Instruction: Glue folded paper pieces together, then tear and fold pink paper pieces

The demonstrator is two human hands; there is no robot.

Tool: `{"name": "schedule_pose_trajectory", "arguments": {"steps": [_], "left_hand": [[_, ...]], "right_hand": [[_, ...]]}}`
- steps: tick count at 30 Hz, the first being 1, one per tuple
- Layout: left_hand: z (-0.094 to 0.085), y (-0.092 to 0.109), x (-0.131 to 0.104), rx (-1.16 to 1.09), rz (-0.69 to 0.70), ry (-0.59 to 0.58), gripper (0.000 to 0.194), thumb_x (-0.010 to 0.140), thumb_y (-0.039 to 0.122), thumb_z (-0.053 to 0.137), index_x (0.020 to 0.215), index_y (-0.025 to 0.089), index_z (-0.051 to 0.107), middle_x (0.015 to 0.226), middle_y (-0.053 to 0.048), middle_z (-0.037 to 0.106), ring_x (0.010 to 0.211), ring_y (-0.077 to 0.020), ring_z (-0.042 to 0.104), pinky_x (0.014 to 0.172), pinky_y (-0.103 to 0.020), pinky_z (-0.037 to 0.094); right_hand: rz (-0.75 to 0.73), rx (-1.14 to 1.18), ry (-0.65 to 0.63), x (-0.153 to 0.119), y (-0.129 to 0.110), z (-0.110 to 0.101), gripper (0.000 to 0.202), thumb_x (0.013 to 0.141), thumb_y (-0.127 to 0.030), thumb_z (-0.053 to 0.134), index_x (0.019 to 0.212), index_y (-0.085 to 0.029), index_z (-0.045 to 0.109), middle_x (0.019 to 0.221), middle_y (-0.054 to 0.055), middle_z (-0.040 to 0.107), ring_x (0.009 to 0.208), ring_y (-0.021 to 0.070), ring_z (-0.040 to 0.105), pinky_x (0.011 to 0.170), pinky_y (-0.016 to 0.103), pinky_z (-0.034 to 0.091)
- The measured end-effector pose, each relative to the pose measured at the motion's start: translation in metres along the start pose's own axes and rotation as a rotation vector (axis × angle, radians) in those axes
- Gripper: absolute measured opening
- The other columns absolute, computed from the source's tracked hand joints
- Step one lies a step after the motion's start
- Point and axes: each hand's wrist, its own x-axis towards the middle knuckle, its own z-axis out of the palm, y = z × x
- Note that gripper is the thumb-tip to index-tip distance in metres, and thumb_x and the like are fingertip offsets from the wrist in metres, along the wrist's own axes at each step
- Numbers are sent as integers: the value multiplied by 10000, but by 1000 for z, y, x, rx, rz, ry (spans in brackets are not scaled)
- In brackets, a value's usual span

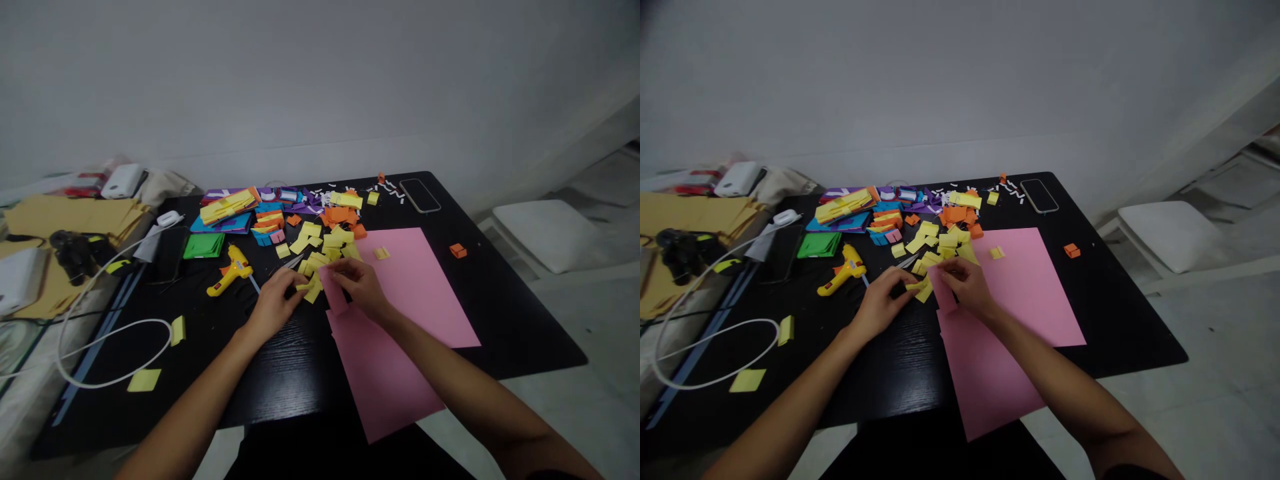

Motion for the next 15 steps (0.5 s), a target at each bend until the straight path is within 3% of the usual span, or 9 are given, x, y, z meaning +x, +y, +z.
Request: {"name": "schedule_pose_trajectory", "arguments": {"steps": [4,8,15], "left_hand": [[-5,9,3,-283,-187,91,187,832,362,802,846,204,704,835,-16,680,751,-156,634,708,-273,525],[-2,15,3,-531,-336,113,290,747,389,863,859,190,685,769,5,687,685,-132,638,672,-252,530],[4,11,2,-396,-286,147,257,757,360,852,921,188,754,838,-13,684,693,-122,633,648,-236,533]], "right_hand": [[8,33,-30,-3,3,7,254,736,-405,850,892,-231,751,925,42,774,877,222,738,832,373,602],[45,99,-82,-8,2,15,281,730,-417,877,884,-234,730,894,32,785,883,214,753,876,376,609],[104,152,-161,-11,-1,14,305,720,-361,875,972,-241,750,898,26,809,895,222,774,842,363,615]]}}
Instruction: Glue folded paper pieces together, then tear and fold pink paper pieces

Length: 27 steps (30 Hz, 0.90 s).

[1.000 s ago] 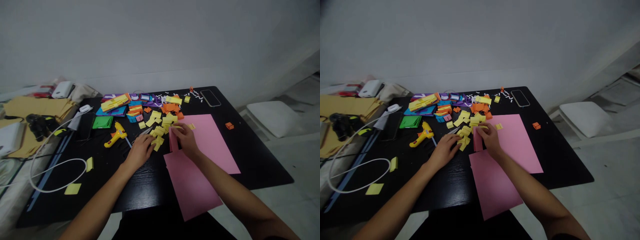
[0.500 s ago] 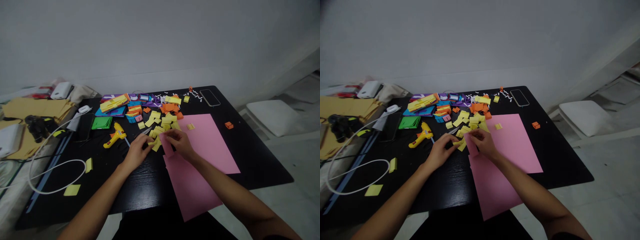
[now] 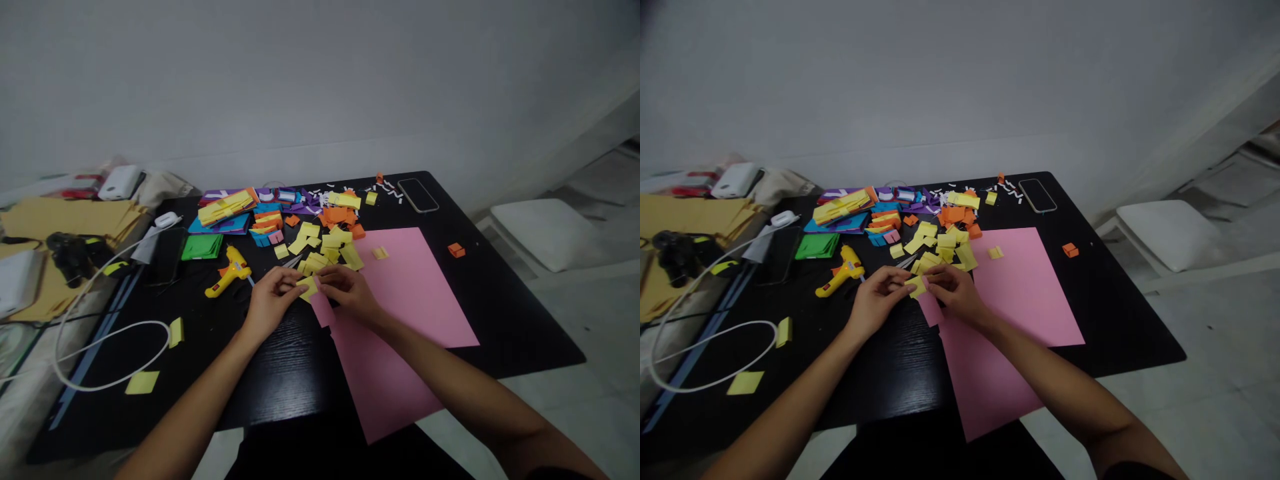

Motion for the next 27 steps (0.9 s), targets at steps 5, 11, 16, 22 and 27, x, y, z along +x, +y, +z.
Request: {"name": "schedule_pose_trajectory", "arguments": {"steps": [5,11,16,22,27], "left_hand": [[-2,-1,1,42,86,-45,177,800,347,832,921,219,811,964,-53,729,790,-154,675,708,-265,556],[-1,-1,-2,67,41,-83,182,821,359,830,950,232,819,898,-41,770,788,-173,700,745,-284,560],[-2,1,-3,103,95,-77,158,830,365,830,944,255,830,877,-30,747,769,-159,679,698,-261,533],[-1,1,-2,86,111,-59,157,815,339,847,932,236,823,831,-20,737,722,-140,658,664,-241,523],[0,-2,-2,76,141,-60,151,820,334,845,924,226,827,804,-16,731,691,-124,651,634,-221,510]], "right_hand": [[5,37,-44,0,3,-1,330,725,-367,877,1016,-247,779,944,34,816,912,228,778,859,379,618],[4,58,-49,0,6,-1,306,704,-364,898,971,-247,804,970,32,819,911,212,781,927,398,614],[8,71,-61,0,6,-1,305,699,-341,903,975,-251,809,965,26,821,902,200,782,918,380,615],[-1,45,-71,-1,7,-2,316,724,-367,889,997,-234,803,994,49,821,929,215,784,919,390,618],[-32,40,-83,-1,9,-2,324,739,-363,890,1014,-221,795,997,49,822,918,204,786,889,361,624]]}}
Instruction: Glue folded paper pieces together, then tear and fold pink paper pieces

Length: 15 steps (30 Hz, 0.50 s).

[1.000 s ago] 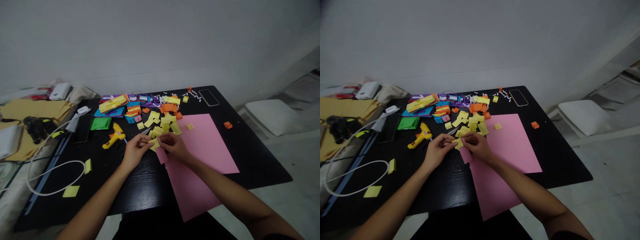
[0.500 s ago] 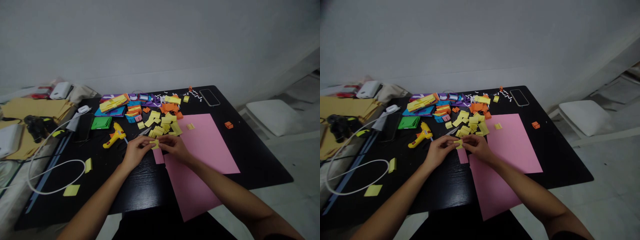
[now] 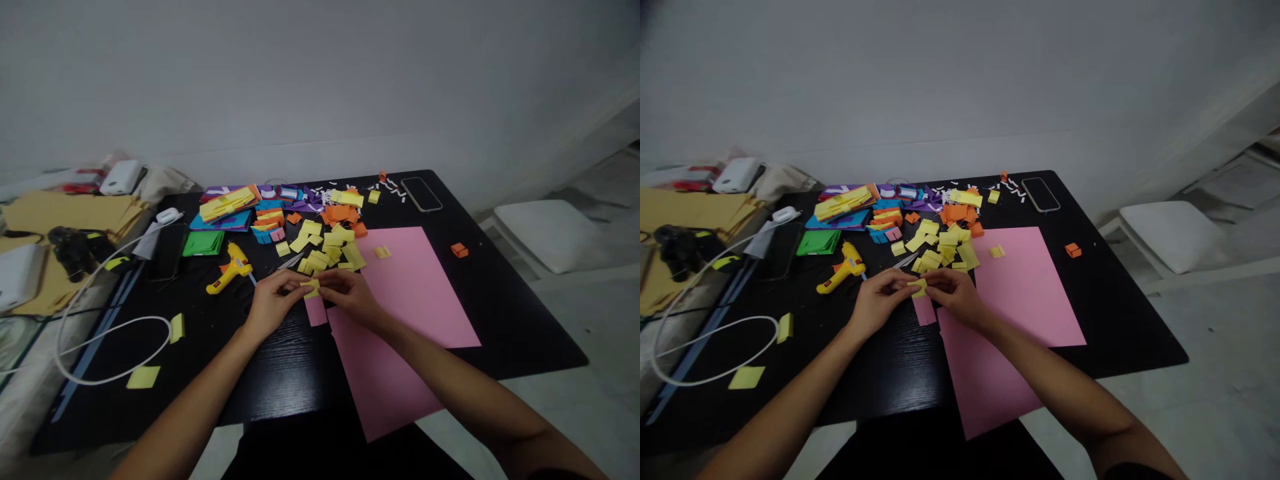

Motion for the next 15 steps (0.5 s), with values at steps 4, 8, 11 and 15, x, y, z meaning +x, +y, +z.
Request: {"name": "schedule_pose_trajectory", "arguments": {"steps": [4,8,11,15], "left_hand": [[0,-1,-1,-11,26,9,156,819,337,848,920,220,827,833,-29,750,714,-133,678,650,-227,532],[1,1,-1,-19,12,18,160,813,334,848,923,218,828,843,-36,769,724,-140,701,650,-226,552],[1,3,-2,-78,-71,24,195,806,347,845,932,201,817,795,-32,778,679,-145,716,643,-235,584],[0,6,-2,-144,-149,18,224,786,358,854,916,182,806,755,-29,788,622,-158,734,621,-252,614]], "right_hand": [[-18,-6,25,0,0,2,285,760,-388,882,977,-223,798,971,40,824,893,196,787,867,345,632],[-13,-11,52,1,1,2,286,747,-398,891,960,-229,806,921,30,826,860,198,789,834,346,645],[-16,-31,81,1,1,1,298,737,-401,898,961,-228,806,920,34,827,867,210,792,841,366,652],[-22,-37,81,0,-2,1,316,744,-401,895,991,-227,801,920,38,828,872,214,795,840,374,657]]}}
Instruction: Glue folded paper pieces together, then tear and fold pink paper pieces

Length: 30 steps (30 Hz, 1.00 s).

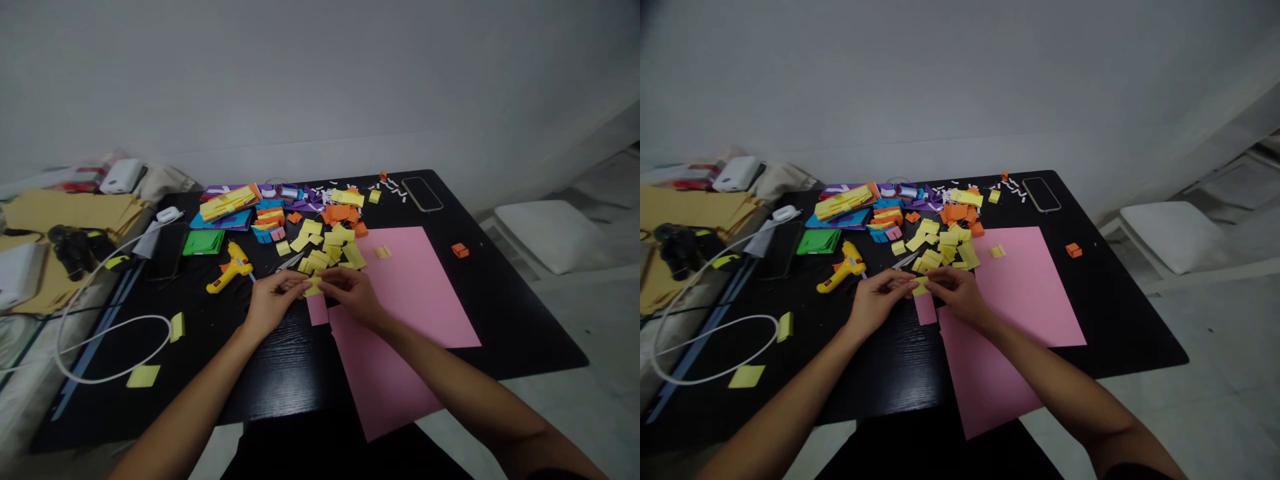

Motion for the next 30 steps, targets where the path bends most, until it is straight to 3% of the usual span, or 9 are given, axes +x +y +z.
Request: {"name": "schedule_pose_trajectory", "arguments": {"steps": [13,20,30], "left_hand": [[-1,-2,-1,34,34,6,162,802,320,841,900,193,819,713,-22,787,618,-158,748,610,-236,601],[2,0,-1,17,38,3,166,807,335,834,865,183,798,683,-21,770,599,-154,736,587,-232,597],[5,0,-2,-20,-8,87,217,792,374,842,851,177,771,706,-23,775,622,-155,739,629,-250,602]], "right_hand": [[2,-22,25,-1,0,1,320,726,-429,900,949,-221,804,929,51,828,880,238,795,845,419,667],[10,-37,68,-2,0,1,361,726,-402,897,987,-222,724,844,22,796,827,207,780,815,363,646],[-42,-112,59,-3,2,4,346,778,-420,841,1052,-231,747,895,37,798,858,210,765,800,352,621]]}}
